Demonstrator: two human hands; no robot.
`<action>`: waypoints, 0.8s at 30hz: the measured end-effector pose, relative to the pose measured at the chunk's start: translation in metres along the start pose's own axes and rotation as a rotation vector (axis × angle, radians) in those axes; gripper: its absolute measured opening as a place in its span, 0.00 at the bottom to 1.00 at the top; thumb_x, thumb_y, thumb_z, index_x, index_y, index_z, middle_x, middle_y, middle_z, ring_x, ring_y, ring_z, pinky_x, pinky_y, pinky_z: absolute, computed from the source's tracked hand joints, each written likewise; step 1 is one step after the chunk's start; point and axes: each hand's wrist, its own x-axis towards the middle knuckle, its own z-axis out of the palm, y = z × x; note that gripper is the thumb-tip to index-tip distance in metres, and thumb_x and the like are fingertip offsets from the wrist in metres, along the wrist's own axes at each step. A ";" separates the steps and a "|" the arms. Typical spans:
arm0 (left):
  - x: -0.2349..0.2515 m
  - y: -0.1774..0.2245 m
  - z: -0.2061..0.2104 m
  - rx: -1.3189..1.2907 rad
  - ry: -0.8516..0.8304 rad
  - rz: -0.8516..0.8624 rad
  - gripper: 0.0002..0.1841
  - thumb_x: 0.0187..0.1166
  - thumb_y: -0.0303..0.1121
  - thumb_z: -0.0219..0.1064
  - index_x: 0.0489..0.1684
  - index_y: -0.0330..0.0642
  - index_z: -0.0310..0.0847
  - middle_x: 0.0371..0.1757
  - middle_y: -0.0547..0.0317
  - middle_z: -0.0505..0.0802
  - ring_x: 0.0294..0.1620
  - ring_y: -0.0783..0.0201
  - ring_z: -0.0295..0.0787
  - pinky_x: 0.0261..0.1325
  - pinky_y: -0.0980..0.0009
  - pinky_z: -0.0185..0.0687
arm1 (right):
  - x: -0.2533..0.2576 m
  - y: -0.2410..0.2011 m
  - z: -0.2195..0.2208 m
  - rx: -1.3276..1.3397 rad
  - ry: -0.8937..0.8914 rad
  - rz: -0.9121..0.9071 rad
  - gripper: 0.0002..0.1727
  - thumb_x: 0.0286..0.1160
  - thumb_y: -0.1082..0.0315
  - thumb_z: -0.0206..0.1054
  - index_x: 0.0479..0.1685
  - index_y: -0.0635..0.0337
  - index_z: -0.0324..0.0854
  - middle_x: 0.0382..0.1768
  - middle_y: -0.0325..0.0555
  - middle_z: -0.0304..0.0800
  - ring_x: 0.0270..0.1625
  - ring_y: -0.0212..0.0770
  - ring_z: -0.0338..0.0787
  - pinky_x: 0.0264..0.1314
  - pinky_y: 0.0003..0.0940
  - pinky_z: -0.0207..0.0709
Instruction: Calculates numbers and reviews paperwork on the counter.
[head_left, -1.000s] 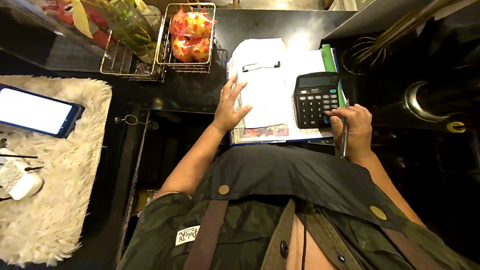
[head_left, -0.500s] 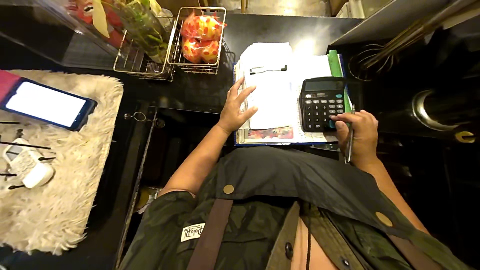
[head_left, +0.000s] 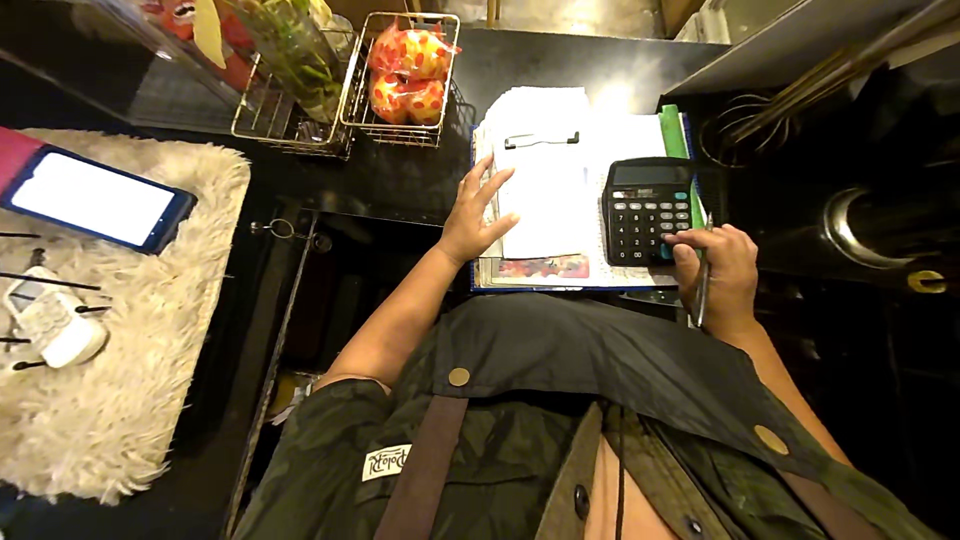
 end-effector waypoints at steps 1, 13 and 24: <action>0.000 0.000 0.000 0.007 -0.007 -0.004 0.37 0.77 0.58 0.63 0.84 0.49 0.72 0.92 0.38 0.60 0.92 0.42 0.54 0.88 0.46 0.56 | 0.000 -0.001 0.000 -0.002 -0.003 0.004 0.19 0.90 0.61 0.56 0.54 0.70 0.84 0.51 0.63 0.92 0.61 0.64 0.88 0.82 0.60 0.63; 0.000 0.001 0.000 0.042 -0.026 -0.022 0.37 0.77 0.59 0.61 0.86 0.51 0.70 0.92 0.38 0.59 0.91 0.40 0.55 0.86 0.43 0.58 | -0.001 -0.002 0.000 0.013 0.002 0.021 0.19 0.90 0.60 0.56 0.55 0.70 0.84 0.51 0.62 0.93 0.61 0.61 0.88 0.83 0.60 0.62; -0.004 0.088 -0.033 0.036 -0.176 -0.294 0.33 0.84 0.38 0.64 0.90 0.41 0.61 0.95 0.39 0.50 0.92 0.40 0.53 0.87 0.45 0.57 | 0.000 -0.007 -0.001 0.020 0.001 0.028 0.19 0.90 0.62 0.55 0.54 0.71 0.84 0.50 0.61 0.93 0.60 0.61 0.89 0.82 0.59 0.63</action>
